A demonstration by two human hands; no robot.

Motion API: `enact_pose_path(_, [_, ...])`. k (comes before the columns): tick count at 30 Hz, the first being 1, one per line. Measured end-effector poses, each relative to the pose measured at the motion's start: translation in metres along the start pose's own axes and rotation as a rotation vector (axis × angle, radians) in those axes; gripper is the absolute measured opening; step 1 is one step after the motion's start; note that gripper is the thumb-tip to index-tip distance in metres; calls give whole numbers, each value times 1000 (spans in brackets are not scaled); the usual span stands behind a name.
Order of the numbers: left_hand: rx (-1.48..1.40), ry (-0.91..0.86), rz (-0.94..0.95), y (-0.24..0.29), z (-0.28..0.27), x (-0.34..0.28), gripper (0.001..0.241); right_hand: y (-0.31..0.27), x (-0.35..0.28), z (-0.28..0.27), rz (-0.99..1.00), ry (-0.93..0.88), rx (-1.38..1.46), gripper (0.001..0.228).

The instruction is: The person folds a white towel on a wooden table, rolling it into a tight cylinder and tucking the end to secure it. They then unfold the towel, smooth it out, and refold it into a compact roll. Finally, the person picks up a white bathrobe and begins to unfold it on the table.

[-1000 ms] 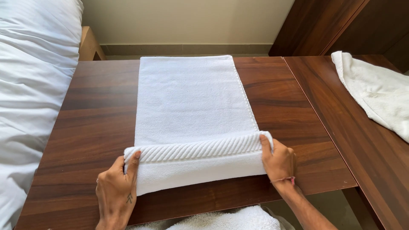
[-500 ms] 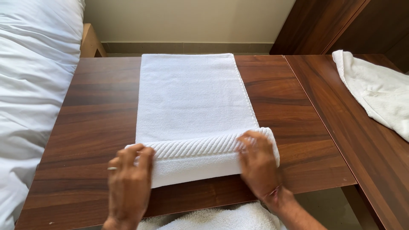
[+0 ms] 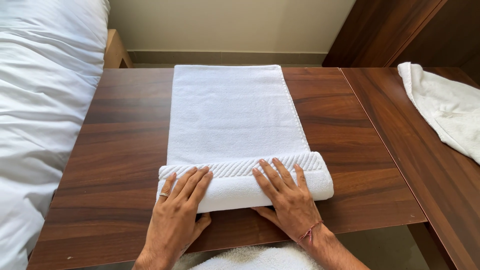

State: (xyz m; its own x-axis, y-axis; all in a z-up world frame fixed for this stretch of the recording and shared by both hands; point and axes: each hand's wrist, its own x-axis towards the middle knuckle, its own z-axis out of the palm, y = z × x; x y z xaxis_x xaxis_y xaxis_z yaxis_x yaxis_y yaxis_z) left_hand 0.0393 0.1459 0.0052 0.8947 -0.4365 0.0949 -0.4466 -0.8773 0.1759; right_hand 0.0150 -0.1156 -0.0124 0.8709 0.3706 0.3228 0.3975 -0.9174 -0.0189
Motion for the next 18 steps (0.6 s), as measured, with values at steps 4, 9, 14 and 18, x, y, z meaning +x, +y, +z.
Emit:
enact_pose_path(4, [44,-63,-37,-11,-7,-5,113,7,2,-8,26,-64,38,98])
enact_pose_path(9, [-128,60,75,-44,-2,-13,116,24,5,-11,104,-141,-48,104])
enact_pose_path(14, [-214,87,72,-48,-4,-11,116,30,14,-30,237,-230,-25,107])
enact_pose_path(18, [-243,113,70,-48,-7,-12,108,31,12,-29,238,-241,-63,100])
